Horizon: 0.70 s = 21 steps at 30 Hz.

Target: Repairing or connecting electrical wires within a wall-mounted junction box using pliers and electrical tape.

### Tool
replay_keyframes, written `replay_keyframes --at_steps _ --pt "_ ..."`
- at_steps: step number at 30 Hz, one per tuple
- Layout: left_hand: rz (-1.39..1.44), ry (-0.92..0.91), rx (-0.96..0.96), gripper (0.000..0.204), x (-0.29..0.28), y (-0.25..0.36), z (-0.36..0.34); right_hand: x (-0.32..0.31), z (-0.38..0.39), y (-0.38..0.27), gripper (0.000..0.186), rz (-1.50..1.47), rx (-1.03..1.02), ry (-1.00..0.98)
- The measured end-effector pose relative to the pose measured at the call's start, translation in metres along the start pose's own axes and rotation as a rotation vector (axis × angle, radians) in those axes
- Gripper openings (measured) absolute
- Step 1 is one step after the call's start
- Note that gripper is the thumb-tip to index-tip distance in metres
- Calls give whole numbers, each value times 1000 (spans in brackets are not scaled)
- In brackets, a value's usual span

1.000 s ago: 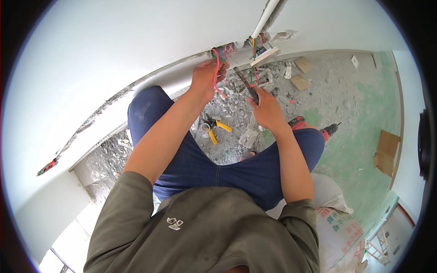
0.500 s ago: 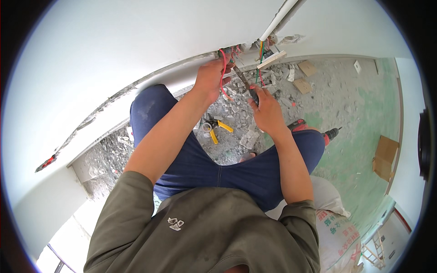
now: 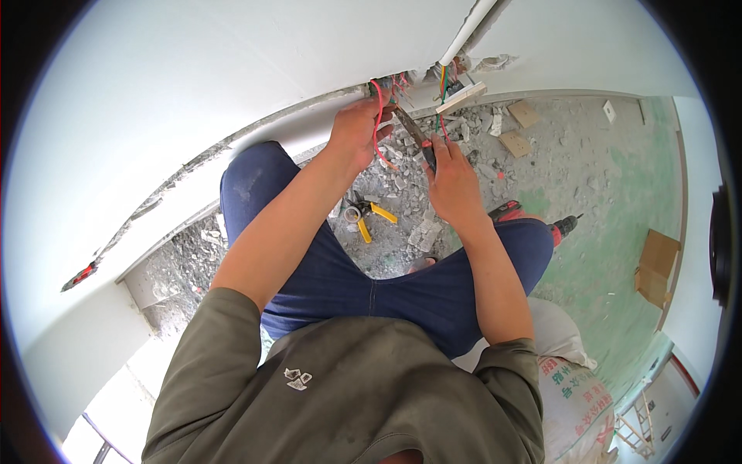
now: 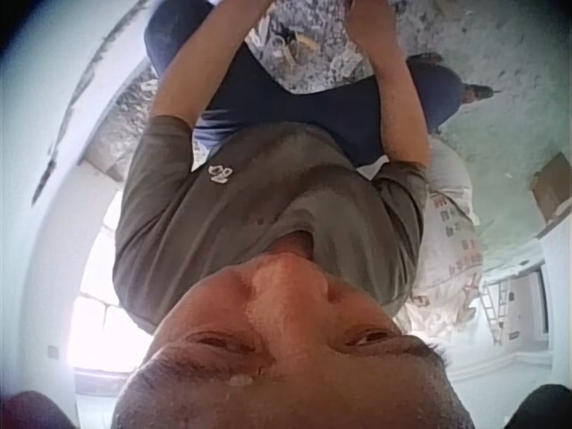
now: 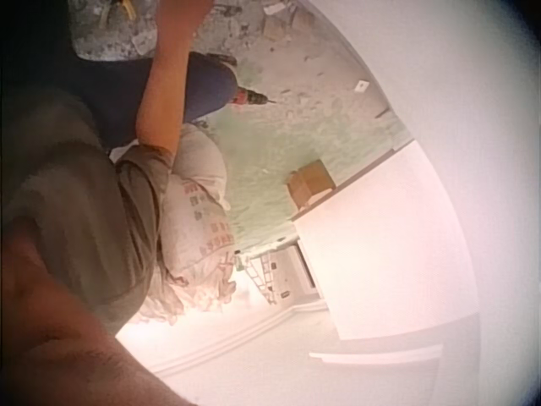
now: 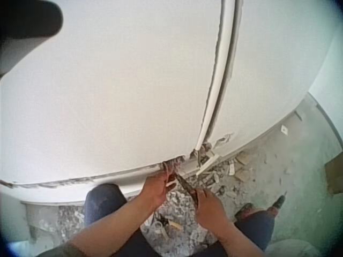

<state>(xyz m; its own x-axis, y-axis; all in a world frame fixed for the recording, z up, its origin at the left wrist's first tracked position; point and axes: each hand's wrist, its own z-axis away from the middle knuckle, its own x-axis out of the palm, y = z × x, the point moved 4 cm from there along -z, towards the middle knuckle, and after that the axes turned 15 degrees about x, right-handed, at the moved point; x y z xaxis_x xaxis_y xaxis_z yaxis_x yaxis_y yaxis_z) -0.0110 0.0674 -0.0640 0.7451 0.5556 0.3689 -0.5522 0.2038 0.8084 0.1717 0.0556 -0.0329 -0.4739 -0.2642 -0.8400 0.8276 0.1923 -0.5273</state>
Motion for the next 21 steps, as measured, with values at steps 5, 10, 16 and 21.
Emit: replay_keyframes --at_steps 5,10,16,21 --pt "20 0 3 30 1 1 -1 1 -1 -1 47 18 18 -26" --pt "-41 38 11 23 1 -1 -2 -1 0 -1 42 18 81 -87" --pt "7 6 -24 26 4 -2 -8 -4 5 0 35 -34 127 -128" --pt "19 -10 -46 26 4 -4 -10 -3 7 -6 33 -138 193 -217"
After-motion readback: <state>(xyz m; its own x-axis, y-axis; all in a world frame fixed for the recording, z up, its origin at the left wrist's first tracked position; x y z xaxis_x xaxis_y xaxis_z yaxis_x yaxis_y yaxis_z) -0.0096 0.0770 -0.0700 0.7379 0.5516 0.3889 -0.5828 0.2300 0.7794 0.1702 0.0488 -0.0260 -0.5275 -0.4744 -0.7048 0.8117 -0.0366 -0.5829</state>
